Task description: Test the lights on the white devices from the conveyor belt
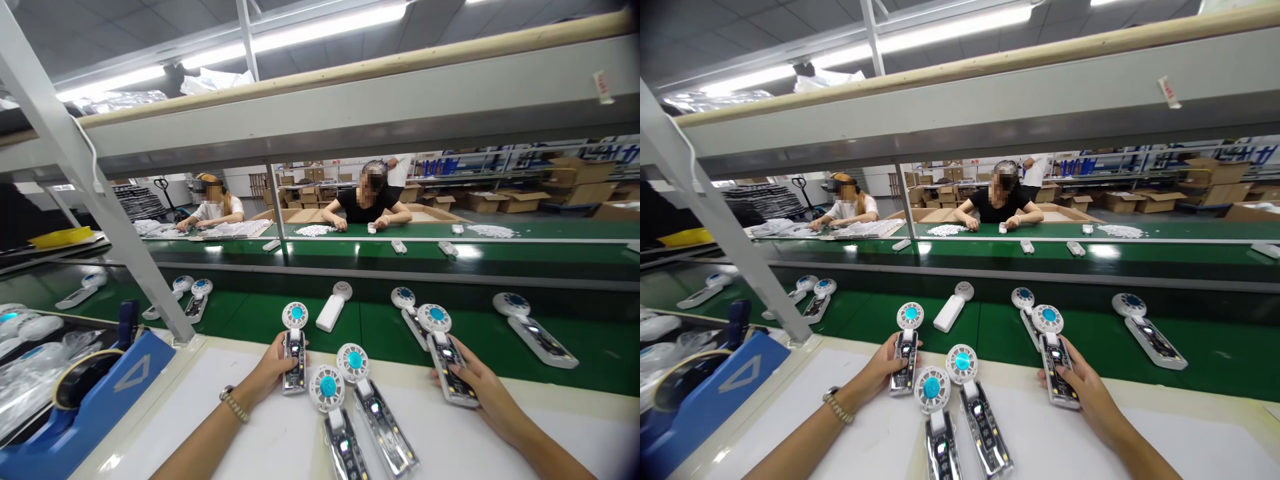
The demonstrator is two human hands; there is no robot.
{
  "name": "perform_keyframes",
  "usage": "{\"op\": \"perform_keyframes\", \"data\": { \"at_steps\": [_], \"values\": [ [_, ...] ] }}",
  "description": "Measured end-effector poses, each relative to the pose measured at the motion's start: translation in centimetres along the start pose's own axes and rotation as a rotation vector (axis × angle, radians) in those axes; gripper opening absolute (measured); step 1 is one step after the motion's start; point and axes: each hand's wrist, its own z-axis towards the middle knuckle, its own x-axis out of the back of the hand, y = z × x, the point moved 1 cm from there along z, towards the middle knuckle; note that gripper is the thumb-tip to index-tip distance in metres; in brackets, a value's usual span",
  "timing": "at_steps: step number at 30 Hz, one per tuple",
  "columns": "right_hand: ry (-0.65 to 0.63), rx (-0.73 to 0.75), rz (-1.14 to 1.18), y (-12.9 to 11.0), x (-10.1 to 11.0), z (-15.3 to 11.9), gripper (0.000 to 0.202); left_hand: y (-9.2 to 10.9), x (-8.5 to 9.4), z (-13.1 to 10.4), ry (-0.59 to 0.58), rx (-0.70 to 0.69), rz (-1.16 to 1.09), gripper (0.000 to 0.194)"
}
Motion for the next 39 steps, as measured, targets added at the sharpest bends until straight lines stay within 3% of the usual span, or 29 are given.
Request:
{"op": "perform_keyframes", "data": {
  "at_steps": [9, 39],
  "values": [
    [0.004, 0.066, -0.039, -0.3, -0.7, -0.5, 0.098, 0.6, -0.5, 0.0, 0.020, 0.010, 0.017, 0.050],
    [0.000, 0.111, 0.040, 0.1, -0.3, -0.1, 0.087, 0.6, -0.4, -0.2, 0.008, 0.035, -0.012, 0.050]
  ]
}}
